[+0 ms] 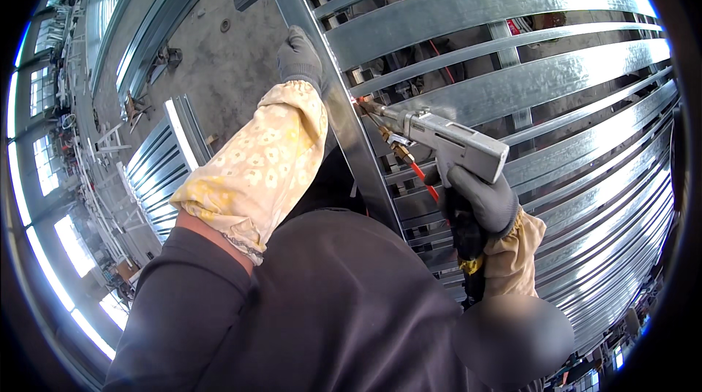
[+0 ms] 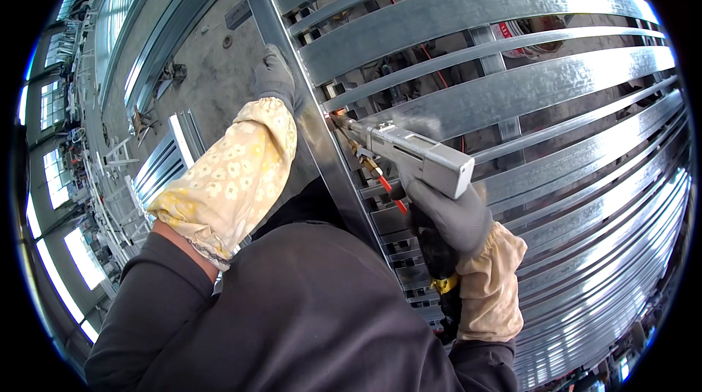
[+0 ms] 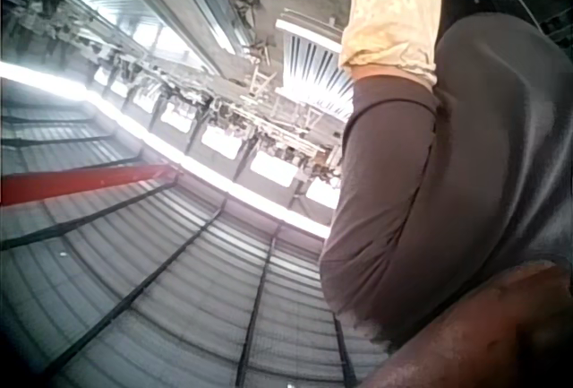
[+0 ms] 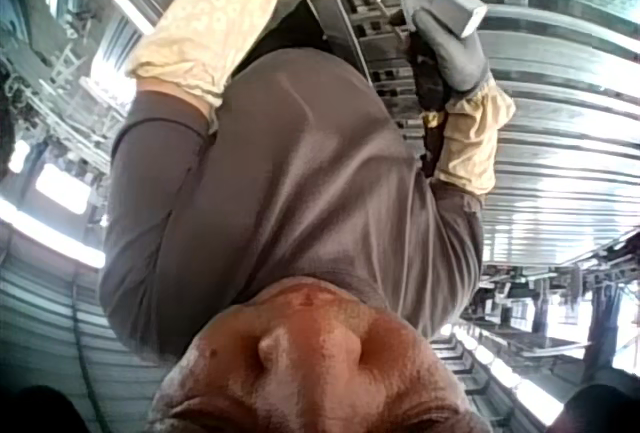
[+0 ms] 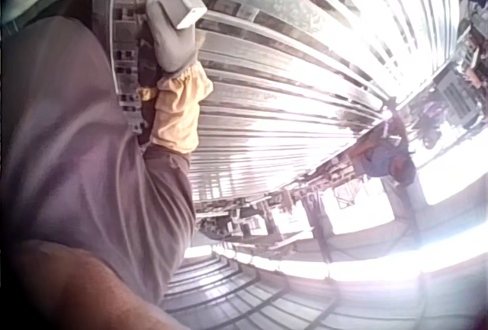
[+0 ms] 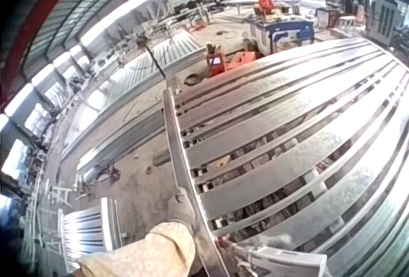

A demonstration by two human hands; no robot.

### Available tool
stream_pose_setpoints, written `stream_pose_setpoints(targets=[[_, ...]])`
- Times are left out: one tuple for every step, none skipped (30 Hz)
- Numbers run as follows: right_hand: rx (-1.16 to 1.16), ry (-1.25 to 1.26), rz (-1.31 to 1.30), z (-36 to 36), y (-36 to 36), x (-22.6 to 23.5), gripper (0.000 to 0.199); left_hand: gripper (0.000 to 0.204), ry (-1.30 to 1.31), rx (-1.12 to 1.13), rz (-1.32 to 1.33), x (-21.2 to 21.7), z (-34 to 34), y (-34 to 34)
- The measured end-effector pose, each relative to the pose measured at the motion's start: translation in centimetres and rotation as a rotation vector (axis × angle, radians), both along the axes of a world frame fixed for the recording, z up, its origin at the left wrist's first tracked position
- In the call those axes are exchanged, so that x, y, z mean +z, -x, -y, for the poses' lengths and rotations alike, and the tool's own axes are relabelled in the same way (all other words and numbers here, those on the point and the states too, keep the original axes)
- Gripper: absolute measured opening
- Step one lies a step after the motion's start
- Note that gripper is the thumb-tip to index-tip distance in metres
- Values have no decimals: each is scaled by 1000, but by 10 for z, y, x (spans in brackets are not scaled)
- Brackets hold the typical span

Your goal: The person welds a metal frame using a handheld welding tool, moving along the seams of a large cylindrical structure. Sparks and bright light are visible as the welder joins metal bars together.

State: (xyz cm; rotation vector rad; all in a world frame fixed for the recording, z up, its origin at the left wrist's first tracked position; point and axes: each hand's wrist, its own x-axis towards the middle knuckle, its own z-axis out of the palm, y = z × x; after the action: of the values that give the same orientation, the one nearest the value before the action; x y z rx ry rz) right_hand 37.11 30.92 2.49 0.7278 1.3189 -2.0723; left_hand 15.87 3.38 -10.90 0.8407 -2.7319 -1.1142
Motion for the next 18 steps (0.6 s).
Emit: stream_pose_setpoints(targets=[[-31, 1, -14, 0, -2, 2, 40, 66, 5, -11, -25, -5, 3, 1], [-66, 1, -24, 0, -5, 4, 40, 66, -4, -4, -10, -4, 2, 1], [-79, 4, -17, 0, -5, 5, 41, 66, -13, 3, 5, -3, 1, 2], [-92, 7, -10, 0, -6, 7, 42, 66, -23, 10, 20, -2, 0, 1], [-104, 9, -7, -1, -6, 8, 42, 66, -22, 4, 11, -3, 1, 2], [-94, 11, -7, -2, -6, 8, 43, 66, -22, -2, 1, -4, 3, 1], [-84, 13, -7, -4, -7, 8, 44, 66, -22, -9, -8, -5, 4, 2], [-74, 16, -6, -6, -8, 8, 44, 67, -27, -11, 6, -5, 5, 2], [-60, 4, -19, -7, -9, 8, 44, 69, -33, -14, 20, -5, 5, 3], [-46, -7, -32, -9, -11, 8, 45, 70, -39, -18, 35, -5, 5, 3], [-30, -18, -44, -10, -13, 8, 45, 70, -40, -8, 22, -6, 5, 3], [-36, -1, -42, -12, -15, 8, 44, 69, -41, 2, 8, -8, 5, 3], [-44, 17, -40, -13, -18, 9, 44, 68, -41, 11, -5, -11, 6, 2], [-54, 35, -35, -15, -23, 10, 44, 67, -86, 1, -49, -21, 10, 3], [-65, 22, -38, -15, -27, 11, 44, 67, -134, -6, -94, -31, 15, 5], [-77, 10, -42, -15, -32, 12, 44, 66, -183, -12, -139, -40, 21, 5], [-108, -10, -39, -16, -40, 12, 43, 66, -150, -20, -92, -38, 14, 4], [-130, -16, -34, -17, -46, 13, 43, 67, -109, -20, -54, -26, 8, 4]])
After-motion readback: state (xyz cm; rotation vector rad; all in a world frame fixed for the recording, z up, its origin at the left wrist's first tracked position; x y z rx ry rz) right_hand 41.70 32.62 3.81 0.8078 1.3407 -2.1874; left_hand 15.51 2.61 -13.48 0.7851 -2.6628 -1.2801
